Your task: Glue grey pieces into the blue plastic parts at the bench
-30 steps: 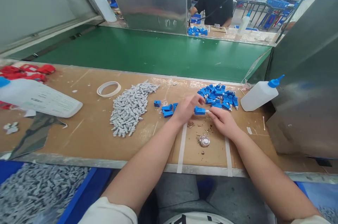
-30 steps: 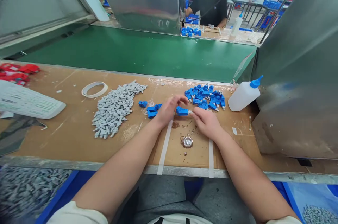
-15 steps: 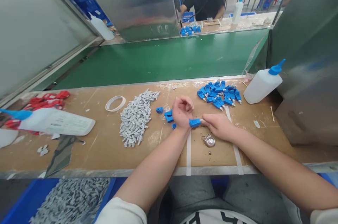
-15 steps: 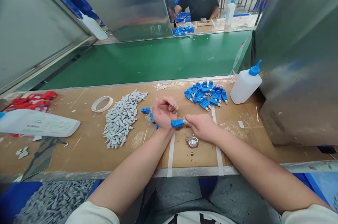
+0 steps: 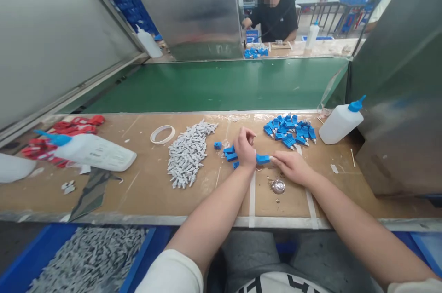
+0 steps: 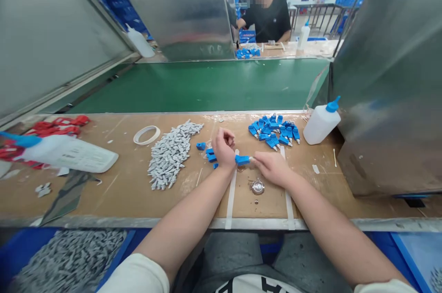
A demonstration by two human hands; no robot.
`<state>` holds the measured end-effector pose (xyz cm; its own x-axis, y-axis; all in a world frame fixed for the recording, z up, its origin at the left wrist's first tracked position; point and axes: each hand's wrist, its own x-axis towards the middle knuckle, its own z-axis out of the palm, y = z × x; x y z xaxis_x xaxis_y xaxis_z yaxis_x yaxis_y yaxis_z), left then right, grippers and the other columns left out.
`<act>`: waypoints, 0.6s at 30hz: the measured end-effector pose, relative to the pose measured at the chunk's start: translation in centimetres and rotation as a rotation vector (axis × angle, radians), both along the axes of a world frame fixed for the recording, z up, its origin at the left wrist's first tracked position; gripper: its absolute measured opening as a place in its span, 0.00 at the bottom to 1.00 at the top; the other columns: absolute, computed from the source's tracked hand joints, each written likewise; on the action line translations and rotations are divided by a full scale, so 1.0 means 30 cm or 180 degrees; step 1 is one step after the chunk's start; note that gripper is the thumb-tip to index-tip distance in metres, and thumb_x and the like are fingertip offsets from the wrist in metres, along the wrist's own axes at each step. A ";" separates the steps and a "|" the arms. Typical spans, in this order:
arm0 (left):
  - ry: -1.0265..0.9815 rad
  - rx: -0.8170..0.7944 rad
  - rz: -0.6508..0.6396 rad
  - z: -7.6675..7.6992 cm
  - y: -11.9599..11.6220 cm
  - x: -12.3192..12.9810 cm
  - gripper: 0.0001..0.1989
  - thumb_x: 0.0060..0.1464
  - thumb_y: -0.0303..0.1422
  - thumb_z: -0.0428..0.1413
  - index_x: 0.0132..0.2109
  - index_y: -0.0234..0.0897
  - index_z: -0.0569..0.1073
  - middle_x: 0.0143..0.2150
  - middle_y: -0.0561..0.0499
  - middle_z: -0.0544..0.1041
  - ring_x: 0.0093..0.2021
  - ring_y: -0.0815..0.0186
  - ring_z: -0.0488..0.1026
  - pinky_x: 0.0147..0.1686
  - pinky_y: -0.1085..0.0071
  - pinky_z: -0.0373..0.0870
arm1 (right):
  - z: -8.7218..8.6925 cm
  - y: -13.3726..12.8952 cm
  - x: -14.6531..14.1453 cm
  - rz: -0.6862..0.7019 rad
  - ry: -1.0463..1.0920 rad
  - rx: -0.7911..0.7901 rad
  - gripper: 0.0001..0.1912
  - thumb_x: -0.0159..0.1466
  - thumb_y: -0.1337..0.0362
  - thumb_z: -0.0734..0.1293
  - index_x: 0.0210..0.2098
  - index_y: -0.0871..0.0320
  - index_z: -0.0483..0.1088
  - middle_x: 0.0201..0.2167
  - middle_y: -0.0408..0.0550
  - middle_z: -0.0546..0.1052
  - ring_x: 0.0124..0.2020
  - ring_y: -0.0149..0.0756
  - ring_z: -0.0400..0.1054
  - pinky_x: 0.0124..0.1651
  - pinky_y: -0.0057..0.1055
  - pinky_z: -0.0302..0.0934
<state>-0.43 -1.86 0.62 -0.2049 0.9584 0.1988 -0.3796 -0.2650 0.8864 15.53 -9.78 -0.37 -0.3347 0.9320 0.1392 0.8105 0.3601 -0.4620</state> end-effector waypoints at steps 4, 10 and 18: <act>0.0799 0.0539 0.0064 -0.009 -0.016 -0.011 0.23 0.68 0.43 0.46 0.27 0.39 0.70 0.25 0.51 0.66 0.29 0.65 0.65 0.33 0.70 0.62 | 0.026 -0.002 0.009 -0.0999 -0.0938 0.0244 0.22 0.77 0.54 0.55 0.30 0.56 0.67 0.29 0.49 0.77 0.29 0.36 0.68 0.31 0.33 0.41; 0.3120 0.1338 -0.0519 0.064 -0.072 -0.041 0.18 0.68 0.43 0.49 0.36 0.40 0.77 0.39 0.43 0.77 0.46 0.53 0.72 0.52 0.59 0.65 | 0.057 -0.011 0.034 -0.1761 -0.1213 0.0208 0.26 0.73 0.48 0.58 0.24 0.56 0.65 0.24 0.48 0.75 0.25 0.35 0.64 0.29 0.32 0.39; 0.5116 -0.0338 -0.0085 0.097 -0.088 -0.271 0.33 0.55 0.59 0.59 0.58 0.40 0.77 0.68 0.31 0.64 0.71 0.26 0.48 0.61 0.32 0.53 | 0.132 -0.067 0.042 -0.1528 -0.0295 0.0368 0.30 0.70 0.38 0.57 0.23 0.54 0.64 0.19 0.44 0.69 0.26 0.37 0.64 0.30 0.30 0.48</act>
<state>-8.56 -4.51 3.54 0.1561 0.9809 0.1164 0.9119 -0.1884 0.3646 16.80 -11.80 3.59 0.1121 0.9641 0.2407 0.9331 -0.0188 -0.3592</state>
